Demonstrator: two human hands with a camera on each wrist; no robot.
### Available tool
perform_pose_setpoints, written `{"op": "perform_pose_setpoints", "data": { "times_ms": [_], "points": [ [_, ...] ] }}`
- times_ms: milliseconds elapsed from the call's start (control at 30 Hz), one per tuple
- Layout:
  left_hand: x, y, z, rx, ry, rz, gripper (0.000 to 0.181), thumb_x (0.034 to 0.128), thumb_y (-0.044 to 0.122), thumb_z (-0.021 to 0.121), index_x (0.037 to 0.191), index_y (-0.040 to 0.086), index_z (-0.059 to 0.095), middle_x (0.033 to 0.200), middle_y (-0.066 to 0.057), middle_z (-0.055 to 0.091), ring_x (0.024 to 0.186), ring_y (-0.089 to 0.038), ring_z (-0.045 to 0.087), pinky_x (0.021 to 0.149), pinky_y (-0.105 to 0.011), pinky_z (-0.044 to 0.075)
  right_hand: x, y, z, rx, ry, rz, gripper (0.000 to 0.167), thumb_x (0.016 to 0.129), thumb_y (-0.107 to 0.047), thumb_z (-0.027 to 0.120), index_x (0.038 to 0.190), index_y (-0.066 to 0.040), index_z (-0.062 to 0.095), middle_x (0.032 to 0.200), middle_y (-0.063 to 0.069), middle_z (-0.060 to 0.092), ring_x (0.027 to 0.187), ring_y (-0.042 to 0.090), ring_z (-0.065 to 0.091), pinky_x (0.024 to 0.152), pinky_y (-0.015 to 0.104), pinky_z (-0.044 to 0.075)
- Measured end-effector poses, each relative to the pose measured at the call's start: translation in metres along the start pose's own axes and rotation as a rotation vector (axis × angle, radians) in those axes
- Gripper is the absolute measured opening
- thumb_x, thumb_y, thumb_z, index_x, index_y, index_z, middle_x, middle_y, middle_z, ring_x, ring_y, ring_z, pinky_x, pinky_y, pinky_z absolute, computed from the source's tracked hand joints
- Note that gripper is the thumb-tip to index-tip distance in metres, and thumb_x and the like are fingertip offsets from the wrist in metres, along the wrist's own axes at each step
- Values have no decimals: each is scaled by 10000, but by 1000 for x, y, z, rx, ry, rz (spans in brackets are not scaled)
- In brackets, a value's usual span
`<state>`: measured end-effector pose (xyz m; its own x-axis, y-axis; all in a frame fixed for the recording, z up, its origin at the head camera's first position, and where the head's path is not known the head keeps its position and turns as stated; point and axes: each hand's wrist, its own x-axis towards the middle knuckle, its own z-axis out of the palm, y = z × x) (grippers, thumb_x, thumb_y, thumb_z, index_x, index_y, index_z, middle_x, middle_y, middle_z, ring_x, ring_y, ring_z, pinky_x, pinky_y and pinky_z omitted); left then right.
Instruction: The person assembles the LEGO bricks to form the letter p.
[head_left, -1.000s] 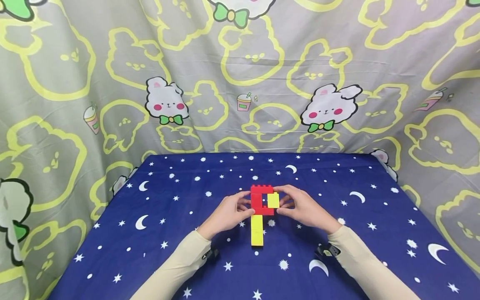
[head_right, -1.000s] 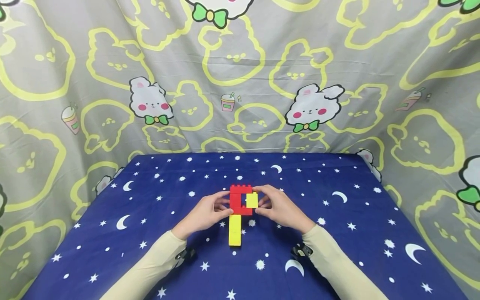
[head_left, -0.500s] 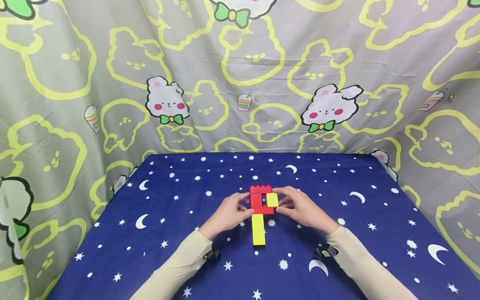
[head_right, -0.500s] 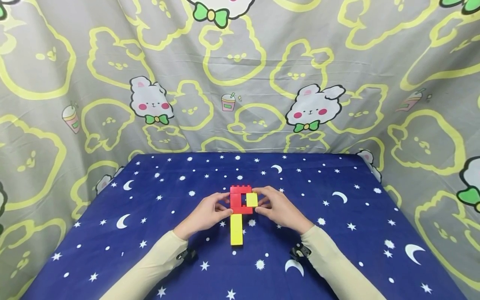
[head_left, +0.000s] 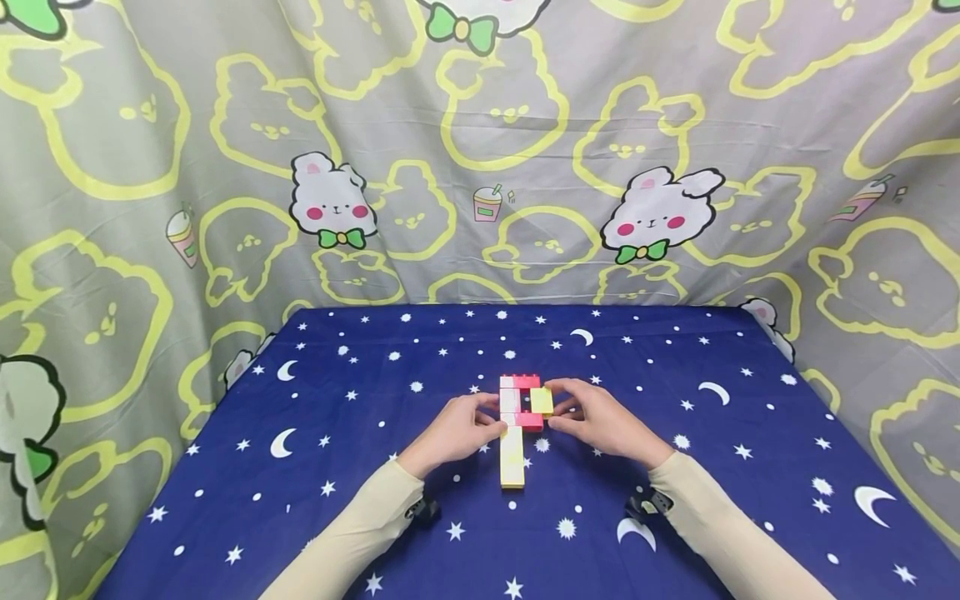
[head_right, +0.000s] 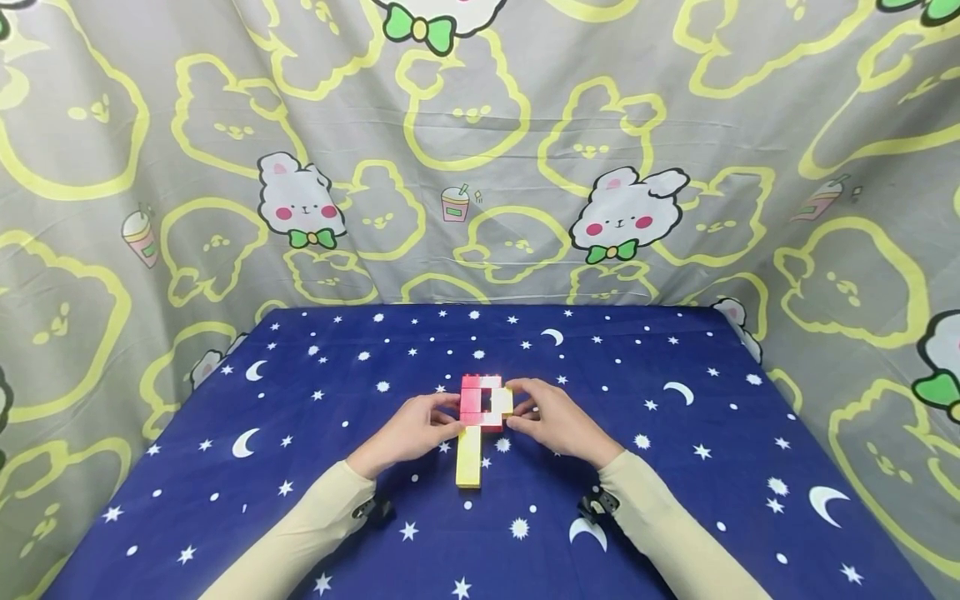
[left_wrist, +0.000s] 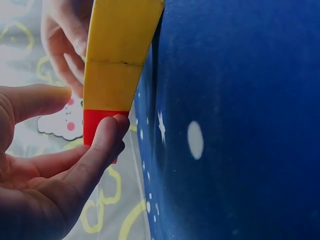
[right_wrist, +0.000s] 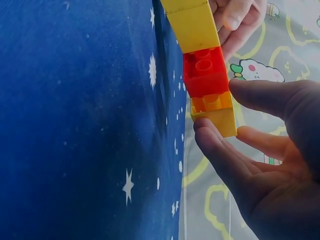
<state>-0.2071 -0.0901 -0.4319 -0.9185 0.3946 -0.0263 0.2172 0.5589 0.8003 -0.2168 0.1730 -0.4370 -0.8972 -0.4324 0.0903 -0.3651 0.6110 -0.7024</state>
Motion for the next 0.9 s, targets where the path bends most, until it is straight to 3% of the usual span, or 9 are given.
{"op": "perform_pose_setpoints", "data": {
  "times_ms": [100, 300, 567, 900],
  "points": [
    [1, -1, 1, 1, -8, -3, 561, 926, 215, 733, 1398, -40, 568, 1104, -148, 751, 954, -198, 734, 756, -303, 598, 0, 0, 0, -3, -12, 12, 535, 934, -179, 763, 1413, -67, 551, 1316, 124, 652, 1039, 199, 711, 762, 291, 582],
    [1, -3, 2, -15, -26, -7, 557, 926, 207, 735, 1397, -37, 566, 1189, -148, 727, 998, -211, 729, 787, -327, 605, 0, 1, 1, 2, -33, 28, 533, 938, -161, 756, 1423, -72, 551, 1349, 132, 637, 1072, 233, 712, 809, 331, 602],
    [1, -4, 2, -16, -53, -31, 530, 928, 213, 740, 1378, -19, 582, 1123, -126, 747, 1006, -211, 728, 795, -339, 607, 1, 3, 1, 13, -65, 56, 554, 936, -168, 760, 1442, -94, 549, 1363, 131, 632, 1104, 262, 706, 827, 356, 612],
    [1, -4, 3, 0, -80, -41, 519, 933, 220, 738, 1373, -13, 588, 1220, -144, 710, 1045, -227, 719, 830, -366, 610, 0, 3, 3, 20, -93, 77, 569, 939, -177, 758, 1453, -80, 535, 1409, 151, 598, 1143, 294, 693, 886, 414, 606]
  ]
}}
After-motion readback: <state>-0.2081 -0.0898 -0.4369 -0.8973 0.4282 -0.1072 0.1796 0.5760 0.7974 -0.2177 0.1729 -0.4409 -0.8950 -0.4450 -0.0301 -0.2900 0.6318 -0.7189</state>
